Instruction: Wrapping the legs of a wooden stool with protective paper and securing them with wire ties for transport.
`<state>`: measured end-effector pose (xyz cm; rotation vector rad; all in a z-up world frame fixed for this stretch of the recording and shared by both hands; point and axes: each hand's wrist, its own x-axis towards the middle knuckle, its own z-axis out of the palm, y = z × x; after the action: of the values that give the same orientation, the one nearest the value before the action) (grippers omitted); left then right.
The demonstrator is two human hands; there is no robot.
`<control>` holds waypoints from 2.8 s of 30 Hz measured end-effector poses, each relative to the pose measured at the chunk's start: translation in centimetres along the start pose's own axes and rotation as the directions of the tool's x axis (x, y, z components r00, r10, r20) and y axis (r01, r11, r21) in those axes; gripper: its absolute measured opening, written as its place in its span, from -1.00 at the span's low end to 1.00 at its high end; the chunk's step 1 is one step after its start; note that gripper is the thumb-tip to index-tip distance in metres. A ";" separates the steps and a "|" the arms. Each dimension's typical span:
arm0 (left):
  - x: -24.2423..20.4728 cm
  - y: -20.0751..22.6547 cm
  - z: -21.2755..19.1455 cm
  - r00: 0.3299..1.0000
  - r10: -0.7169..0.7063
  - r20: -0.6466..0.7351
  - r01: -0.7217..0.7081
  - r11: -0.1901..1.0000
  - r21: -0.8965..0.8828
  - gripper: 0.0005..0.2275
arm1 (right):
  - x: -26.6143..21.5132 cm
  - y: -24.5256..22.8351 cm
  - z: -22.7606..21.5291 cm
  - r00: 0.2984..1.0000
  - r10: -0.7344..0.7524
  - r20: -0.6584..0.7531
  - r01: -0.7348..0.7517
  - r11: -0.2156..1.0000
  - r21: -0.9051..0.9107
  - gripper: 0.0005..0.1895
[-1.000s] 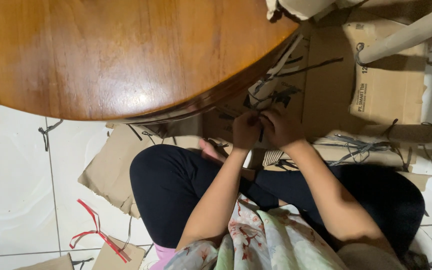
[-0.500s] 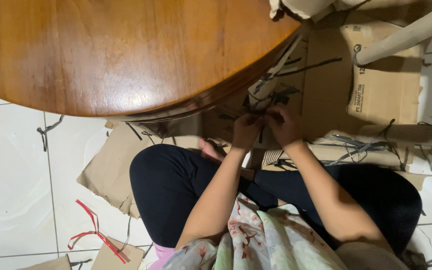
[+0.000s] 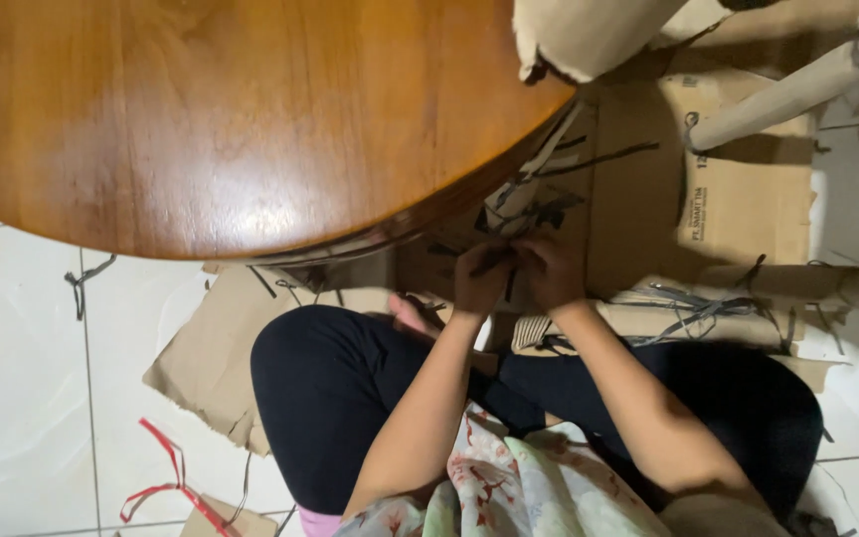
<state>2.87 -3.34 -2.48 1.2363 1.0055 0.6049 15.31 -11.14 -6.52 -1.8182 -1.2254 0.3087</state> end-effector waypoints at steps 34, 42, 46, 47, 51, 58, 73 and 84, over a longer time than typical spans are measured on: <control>1.3 -3.4 1.1 0.897 -0.438 0.067 0.396 0.725 -0.563 -0.84 | 1.3 -3.1 -0.1 0.778 0.620 0.099 -0.626 0.757 0.188 -0.61; 2.3 -4.5 0.9 0.913 -0.399 0.089 0.387 0.771 -0.506 -0.84 | 0.0 -3.8 -0.7 0.876 0.482 0.002 -0.480 0.871 0.103 -0.64; 2.4 -3.8 0.6 0.919 -0.385 0.089 0.380 0.800 -0.465 -0.85 | -0.4 -2.5 -0.8 0.953 0.301 -0.043 -0.299 0.953 0.044 -0.78; 2.4 -3.7 0.5 0.922 -0.377 0.092 0.377 0.813 -0.443 -0.84 | -0.3 -2.8 -1.0 0.954 0.299 -0.038 -0.297 0.954 0.042 -0.79; 2.1 -3.1 -0.2 0.930 -0.354 0.100 0.364 0.850 -0.380 -0.84 | -0.3 -2.0 -0.6 0.940 0.340 -0.035 -0.337 0.939 0.073 -0.81; 1.7 -1.6 -0.7 0.943 -0.315 0.111 0.334 0.897 -0.289 -0.83 | -0.1 0.6 -0.9 0.995 0.094 -0.040 -0.094 0.996 0.002 -0.84; 0.9 0.8 -2.1 0.956 -0.244 0.163 0.253 0.967 -0.034 -0.77 | 1.6 -4.9 -2.6 0.984 -0.017 0.176 0.053 0.978 -0.200 -0.77; 2.6 -1.7 -3.1 0.990 -0.015 0.143 -0.006 0.989 0.149 -0.71 | 4.4 -12.4 -5.3 0.871 0.374 0.319 -0.434 0.890 0.140 -0.79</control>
<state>1.15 -0.17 -4.91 1.3887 0.9455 0.4362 13.16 -8.91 7.31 -1.8784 -0.9383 0.9328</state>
